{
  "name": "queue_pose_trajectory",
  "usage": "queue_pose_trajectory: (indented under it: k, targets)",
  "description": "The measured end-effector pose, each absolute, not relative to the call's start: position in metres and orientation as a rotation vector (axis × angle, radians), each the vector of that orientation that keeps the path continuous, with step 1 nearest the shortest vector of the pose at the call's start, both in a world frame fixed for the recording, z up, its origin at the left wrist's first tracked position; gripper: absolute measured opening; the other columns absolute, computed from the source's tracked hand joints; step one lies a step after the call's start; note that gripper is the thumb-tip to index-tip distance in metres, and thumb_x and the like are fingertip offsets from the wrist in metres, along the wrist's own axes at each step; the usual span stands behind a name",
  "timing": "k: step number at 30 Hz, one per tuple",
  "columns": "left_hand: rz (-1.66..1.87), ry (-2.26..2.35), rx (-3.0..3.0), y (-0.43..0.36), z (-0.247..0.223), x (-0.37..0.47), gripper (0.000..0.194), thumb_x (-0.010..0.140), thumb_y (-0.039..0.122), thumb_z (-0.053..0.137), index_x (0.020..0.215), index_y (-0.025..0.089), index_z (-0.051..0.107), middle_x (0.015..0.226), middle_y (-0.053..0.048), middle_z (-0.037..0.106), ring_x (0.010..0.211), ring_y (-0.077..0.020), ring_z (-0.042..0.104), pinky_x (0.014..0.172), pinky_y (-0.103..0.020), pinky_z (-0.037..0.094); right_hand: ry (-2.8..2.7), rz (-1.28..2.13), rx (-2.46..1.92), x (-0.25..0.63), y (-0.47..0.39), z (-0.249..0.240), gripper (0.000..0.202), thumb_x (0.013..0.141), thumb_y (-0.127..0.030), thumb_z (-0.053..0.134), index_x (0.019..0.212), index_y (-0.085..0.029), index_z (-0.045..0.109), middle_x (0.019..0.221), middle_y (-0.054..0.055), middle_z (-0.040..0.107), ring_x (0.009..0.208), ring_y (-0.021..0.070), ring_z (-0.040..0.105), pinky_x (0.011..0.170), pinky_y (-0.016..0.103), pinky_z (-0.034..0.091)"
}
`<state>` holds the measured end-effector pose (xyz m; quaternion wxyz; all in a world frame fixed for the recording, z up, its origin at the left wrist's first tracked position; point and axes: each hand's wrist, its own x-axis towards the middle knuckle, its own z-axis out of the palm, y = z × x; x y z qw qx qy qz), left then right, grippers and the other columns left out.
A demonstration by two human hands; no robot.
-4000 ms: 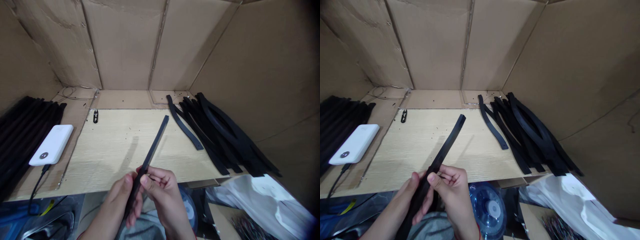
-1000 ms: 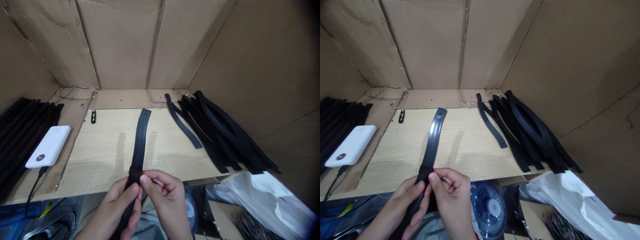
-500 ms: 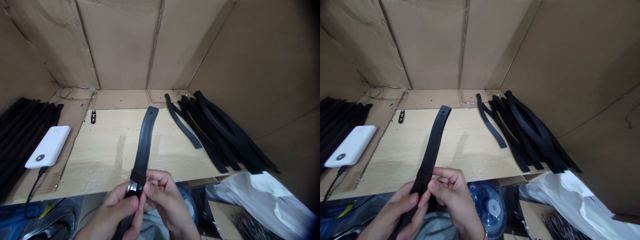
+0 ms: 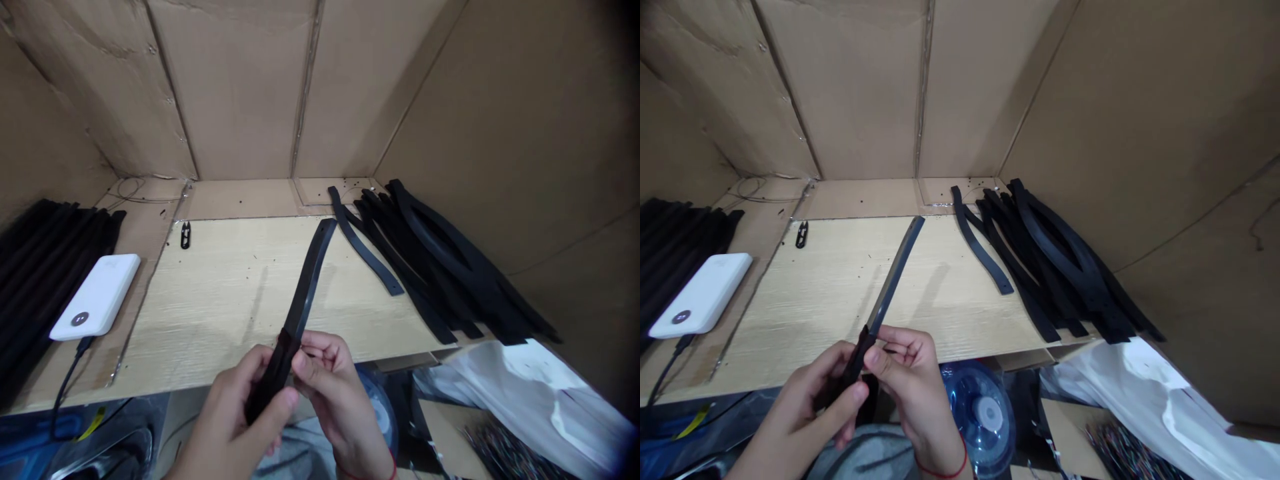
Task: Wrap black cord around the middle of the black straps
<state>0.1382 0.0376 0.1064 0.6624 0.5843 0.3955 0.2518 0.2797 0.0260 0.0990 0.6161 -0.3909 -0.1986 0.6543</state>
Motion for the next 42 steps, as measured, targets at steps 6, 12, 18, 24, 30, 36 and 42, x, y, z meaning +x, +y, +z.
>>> queue_pose_trajectory:
  k: [6,12,18,24,30,36,42]
  targets:
    - [0.797,1.093,1.517,0.031,0.117,0.14,0.024,0.092,0.042,0.049,0.092,0.022,0.061,0.06,0.001,0.052,0.053,-0.013,0.045,0.05,-0.022,0.035,-0.537,1.496,-0.89,0.274,0.024,0.11,0.026,0.065,-0.03,0.085,0.087,-0.017,0.08,0.047,-0.005,0.05,0.041,0.0029,0.024,0.039,0.017,0.019]
    - [0.831,1.031,1.303,0.027,0.12,0.142,0.04,0.089,0.056,0.046,0.07,0.022,0.054,0.049,0.003,0.044,0.046,-0.0121,0.038,0.047,-0.025,0.033,-0.643,1.468,-0.902,0.271,0.023,0.115,0.02,0.075,-0.031,0.078,0.09,-0.018,0.079,0.053,-0.004,0.05,0.043,0.0024,0.019,0.038,0.018,0.016]
    - [0.648,0.856,0.917,0.028,0.108,0.137,0.045,0.085,0.062,0.05,0.079,0.018,0.057,0.054,0.005,0.042,0.041,-0.0053,0.03,0.04,-0.02,0.022,-0.735,1.414,-0.98,0.272,0.021,0.117,0.018,0.079,-0.033,0.074,0.078,-0.015,0.076,0.053,-0.002,0.053,0.047,0.0068,0.04,0.045,0.019,0.036]
    - [0.594,0.662,0.562,0.027,0.099,0.134,0.047,0.077,0.063,0.062,0.081,0.016,0.057,0.05,0.008,0.04,0.035,-0.0012,0.024,0.035,-0.014,0.017,-0.637,1.397,-0.948,0.267,0.017,0.118,0.012,0.077,-0.028,0.077,0.08,-0.016,0.075,0.045,-0.006,0.051,0.042,0.0053,0.043,0.056,0.021,0.047]
    - [0.565,0.429,0.461,0.032,0.098,0.137,0.041,0.082,0.057,0.06,0.077,0.016,0.056,0.046,0.009,0.036,0.032,-0.0001,0.02,0.032,-0.011,0.015,-0.593,1.389,-0.89,0.266,0.015,0.114,0.015,0.076,-0.027,0.078,0.088,-0.018,0.075,0.049,-0.002,0.063,0.043,0.0062,0.052,0.052,0.019,0.048]
    - [0.487,0.107,0.313,0.035,0.091,0.138,0.039,0.091,0.05,0.05,0.078,0.015,0.061,0.042,0.009,0.032,0.029,-0.0008,0.019,0.029,-0.009,0.019,-0.712,1.516,-0.815,0.27,0.015,0.116,0.016,0.077,-0.03,0.077,0.088,-0.018,0.075,0.053,-0.001,0.066,0.04,0.0047,0.05,0.046,0.014,0.043]
    - [0.323,0.256,0.323,0.042,0.087,0.14,0.053,0.084,0.063,0.051,0.085,0.012,0.065,0.049,0.004,0.047,0.032,-0.0036,0.038,0.031,-0.013,0.029,-0.768,1.276,-0.948,0.271,0.016,0.113,0.031,0.085,-0.032,0.069,0.059,-0.014,0.064,0.045,-0.002,0.058,0.041,0.0058,0.052,0.044,0.014,0.041]
